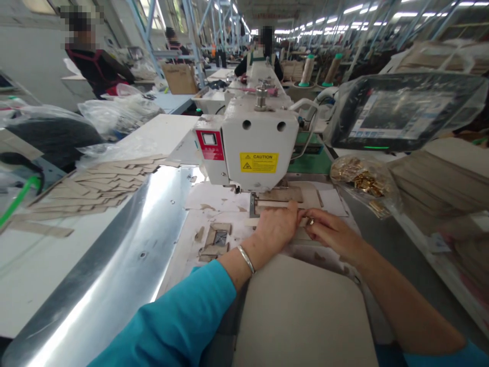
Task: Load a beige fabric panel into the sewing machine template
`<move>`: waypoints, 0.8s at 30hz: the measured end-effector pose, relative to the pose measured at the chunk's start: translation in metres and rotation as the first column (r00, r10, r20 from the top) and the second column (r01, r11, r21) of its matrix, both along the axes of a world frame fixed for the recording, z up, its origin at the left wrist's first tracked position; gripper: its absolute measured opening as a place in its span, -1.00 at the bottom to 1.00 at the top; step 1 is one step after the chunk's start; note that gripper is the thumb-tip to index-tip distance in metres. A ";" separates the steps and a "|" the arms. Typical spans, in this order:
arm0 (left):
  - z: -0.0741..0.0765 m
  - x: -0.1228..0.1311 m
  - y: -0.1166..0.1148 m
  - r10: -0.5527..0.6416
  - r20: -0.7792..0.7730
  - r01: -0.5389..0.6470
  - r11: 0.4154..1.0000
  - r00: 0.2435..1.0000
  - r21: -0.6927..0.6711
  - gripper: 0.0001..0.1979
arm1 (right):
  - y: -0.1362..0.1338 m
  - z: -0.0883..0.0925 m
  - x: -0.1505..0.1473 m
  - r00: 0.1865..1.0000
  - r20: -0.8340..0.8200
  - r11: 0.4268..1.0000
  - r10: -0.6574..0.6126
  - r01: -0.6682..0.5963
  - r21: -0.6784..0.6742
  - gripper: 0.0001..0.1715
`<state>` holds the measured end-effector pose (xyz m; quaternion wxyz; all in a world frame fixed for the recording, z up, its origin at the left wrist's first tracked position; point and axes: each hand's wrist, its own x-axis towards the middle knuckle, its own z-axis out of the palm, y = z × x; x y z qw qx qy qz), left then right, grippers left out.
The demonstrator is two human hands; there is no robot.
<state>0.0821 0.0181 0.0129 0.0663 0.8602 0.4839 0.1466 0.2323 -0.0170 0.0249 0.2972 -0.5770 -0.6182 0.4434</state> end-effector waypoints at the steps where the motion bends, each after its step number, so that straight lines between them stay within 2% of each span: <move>1: 0.000 0.001 0.004 -0.011 0.022 0.011 1.000 1.000 -0.018 -0.66 | 0.002 0.001 0.001 0.999 -0.033 0.998 -0.003 0.001 -0.067 -0.85; 3: 0.000 0.002 0.011 -0.061 0.097 0.063 0.998 0.993 -0.021 -0.68 | 0.008 0.001 0.004 0.996 -0.085 0.988 -0.032 0.019 -0.152 -0.77; 5: -0.001 -0.001 0.015 -0.129 0.173 0.129 0.992 0.976 0.013 -0.67 | 0.017 0.002 0.011 0.994 -0.088 0.984 -0.071 0.055 -0.167 -0.63; 7: -0.005 -0.006 0.016 -0.193 0.186 0.184 0.981 0.963 0.068 -0.63 | 0.029 0.004 0.018 0.996 -0.034 0.984 -0.080 0.074 -0.163 -0.53; 9: -0.013 -0.013 0.012 -0.198 0.120 0.186 0.977 0.973 0.104 -0.53 | 0.042 0.007 0.024 0.996 0.048 0.980 -0.069 0.077 -0.185 -0.49; 11: -0.023 -0.020 0.008 -0.153 0.032 0.148 0.982 0.988 0.119 -0.40 | 0.053 0.010 0.025 0.991 0.128 0.975 -0.044 0.071 -0.209 -0.45; 15: -0.035 -0.027 0.005 -0.097 -0.081 0.108 0.983 0.992 0.146 -0.31 | 0.074 0.013 0.023 0.963 0.267 0.985 0.043 0.004 -0.172 -0.36; 20: -0.037 -0.030 0.002 -0.081 -0.140 0.103 0.982 0.987 0.157 -0.28 | 0.094 0.013 0.021 0.909 0.381 0.966 0.166 -0.072 -0.249 -0.42; 24: -0.038 -0.033 -0.002 -0.053 -0.156 0.079 0.983 0.986 0.167 -0.26 | 0.098 0.013 0.016 0.901 0.390 0.952 0.188 -0.070 -0.297 -0.56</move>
